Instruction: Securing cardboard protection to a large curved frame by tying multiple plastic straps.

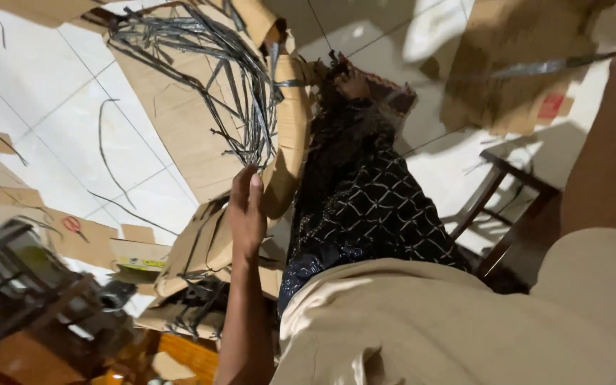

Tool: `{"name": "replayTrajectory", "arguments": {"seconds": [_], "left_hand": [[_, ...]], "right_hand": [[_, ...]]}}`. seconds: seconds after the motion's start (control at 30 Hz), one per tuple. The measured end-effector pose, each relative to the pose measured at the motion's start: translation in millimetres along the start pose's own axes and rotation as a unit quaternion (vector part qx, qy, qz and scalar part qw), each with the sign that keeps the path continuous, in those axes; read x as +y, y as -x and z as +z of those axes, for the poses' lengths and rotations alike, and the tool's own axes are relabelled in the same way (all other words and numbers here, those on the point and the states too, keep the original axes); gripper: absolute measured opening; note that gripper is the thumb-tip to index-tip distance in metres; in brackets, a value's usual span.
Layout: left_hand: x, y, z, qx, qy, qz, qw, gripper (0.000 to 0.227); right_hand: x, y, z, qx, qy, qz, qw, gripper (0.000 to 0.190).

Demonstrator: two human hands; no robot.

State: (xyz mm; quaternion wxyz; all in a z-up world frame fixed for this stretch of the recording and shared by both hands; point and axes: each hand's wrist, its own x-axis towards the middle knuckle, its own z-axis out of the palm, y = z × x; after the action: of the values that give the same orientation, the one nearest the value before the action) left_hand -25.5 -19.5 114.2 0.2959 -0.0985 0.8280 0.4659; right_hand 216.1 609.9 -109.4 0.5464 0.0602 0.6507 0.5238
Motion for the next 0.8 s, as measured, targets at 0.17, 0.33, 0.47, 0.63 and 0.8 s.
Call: {"name": "replayTrajectory", "arguments": {"seconds": [0.17, 0.33, 0.47, 0.63, 0.8], "left_hand": [[19.2, -19.9, 33.3, -0.1, -0.07, -0.013, 0.992, 0.071], [22.2, -44.4, 43.1, -0.16, -0.103, -0.065, 0.98, 0.075], [-33.8, -65.0, 38.1, -0.167, -0.11, -0.063, 0.978, 0.077], [-7.5, -66.4, 63.2, -0.147, -0.101, -0.108, 0.978, 0.074], [53.5, -57.0, 68.8, -0.116, -0.038, -0.119, 0.985, 0.064]], "right_hand": [[-78.0, -10.4, -28.9, 0.008, -0.256, 0.021, 0.967, 0.018], [-113.1, -46.1, -149.3, 0.023, -0.477, 0.079, 0.875, 0.025], [-194.6, -73.2, -245.5, 0.043, -0.596, 0.112, 0.794, 0.04], [-241.1, -45.5, -339.3, 0.061, -0.972, 0.097, 0.206, 0.047], [-245.3, 18.6, -334.2, 0.054, -0.948, -0.042, 0.311, 0.034]]}}
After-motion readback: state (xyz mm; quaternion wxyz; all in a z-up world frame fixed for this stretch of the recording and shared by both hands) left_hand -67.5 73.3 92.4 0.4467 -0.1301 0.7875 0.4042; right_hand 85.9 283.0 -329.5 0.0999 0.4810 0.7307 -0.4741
